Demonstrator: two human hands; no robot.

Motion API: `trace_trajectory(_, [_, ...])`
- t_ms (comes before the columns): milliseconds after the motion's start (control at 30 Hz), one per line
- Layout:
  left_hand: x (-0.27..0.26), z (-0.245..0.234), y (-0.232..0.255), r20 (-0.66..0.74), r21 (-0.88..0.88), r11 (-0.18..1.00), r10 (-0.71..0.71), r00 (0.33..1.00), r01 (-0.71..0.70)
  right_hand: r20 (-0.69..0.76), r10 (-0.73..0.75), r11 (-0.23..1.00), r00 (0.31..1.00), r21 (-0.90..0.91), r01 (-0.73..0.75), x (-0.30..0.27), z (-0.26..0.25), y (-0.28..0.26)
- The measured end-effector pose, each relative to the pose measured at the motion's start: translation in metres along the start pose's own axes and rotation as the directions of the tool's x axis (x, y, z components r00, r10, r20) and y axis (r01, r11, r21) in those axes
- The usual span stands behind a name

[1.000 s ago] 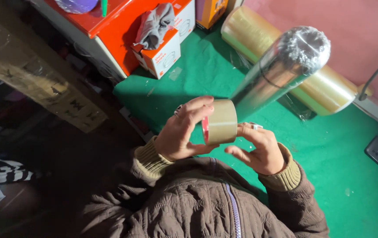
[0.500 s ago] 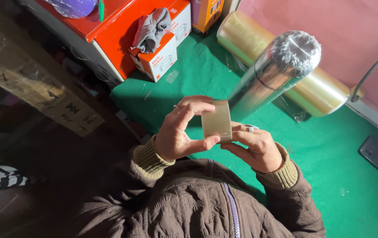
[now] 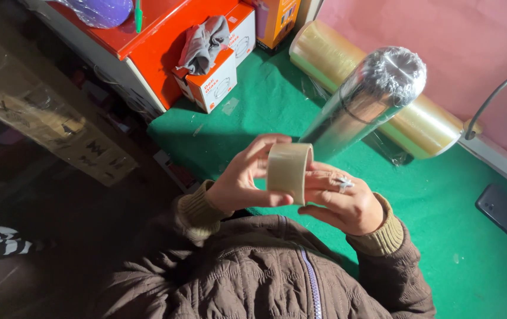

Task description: Wrapping a metal thermos with plastic stretch film and applying tape for packaging.

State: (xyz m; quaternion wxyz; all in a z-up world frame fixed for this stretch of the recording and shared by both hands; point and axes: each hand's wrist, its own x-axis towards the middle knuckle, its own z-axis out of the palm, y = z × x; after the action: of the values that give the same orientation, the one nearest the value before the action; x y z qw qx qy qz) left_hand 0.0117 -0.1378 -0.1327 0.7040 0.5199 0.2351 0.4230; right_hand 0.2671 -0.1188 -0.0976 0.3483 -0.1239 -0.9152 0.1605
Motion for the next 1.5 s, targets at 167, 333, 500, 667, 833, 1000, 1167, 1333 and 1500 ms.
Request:
trace_trajectory(167, [0.006,0.005,0.007,0.071,0.715,0.589,0.476,0.877,-0.377,-0.061,0.337,0.928,0.939,0.188,-0.321,-0.012,0.003,-0.002])
trace_trajectory(333, [0.012,0.004,0.007,0.225,0.830,0.309,0.575,0.787,-0.463,-0.108,0.457,0.881,0.883,0.187,-0.434,-0.012,0.005,-0.005])
trace_trajectory(500, [0.016,0.005,0.005,0.365,0.854,0.124,0.547,0.753,-0.505,-0.127,0.529,0.811,0.839,0.367,-0.456,-0.021,0.011,0.002])
trace_trajectory(667, [0.020,0.005,-0.002,0.406,0.871,0.003,0.558,0.724,-0.491,-0.068,0.586,0.664,0.808,0.611,-0.430,-0.030,0.013,0.009])
trace_trajectory(833, [0.022,0.014,0.008,0.239,0.823,0.320,0.552,0.799,-0.468,-0.029,0.664,0.596,0.747,0.623,-0.506,-0.044,0.013,0.011])
trace_trajectory(1000, [0.026,0.010,0.008,0.133,0.799,0.431,0.551,0.823,-0.418,0.056,0.629,0.530,0.775,0.699,-0.480,-0.029,0.007,0.002])
trace_trajectory(1167, [0.030,0.003,0.010,0.174,0.794,0.419,0.539,0.824,-0.441,0.032,0.688,0.552,0.725,0.626,-0.551,-0.034,0.013,0.004])
trace_trajectory(1333, [0.035,-0.002,0.010,0.257,0.798,0.326,0.576,0.776,-0.507,-0.025,0.662,0.659,0.749,0.495,-0.566,-0.028,0.013,-0.001])
trace_trajectory(1500, [0.036,-0.011,0.010,0.317,0.767,0.278,0.619,0.719,-0.578,-0.099,0.608,0.767,0.788,0.332,-0.550,-0.018,0.015,-0.010])
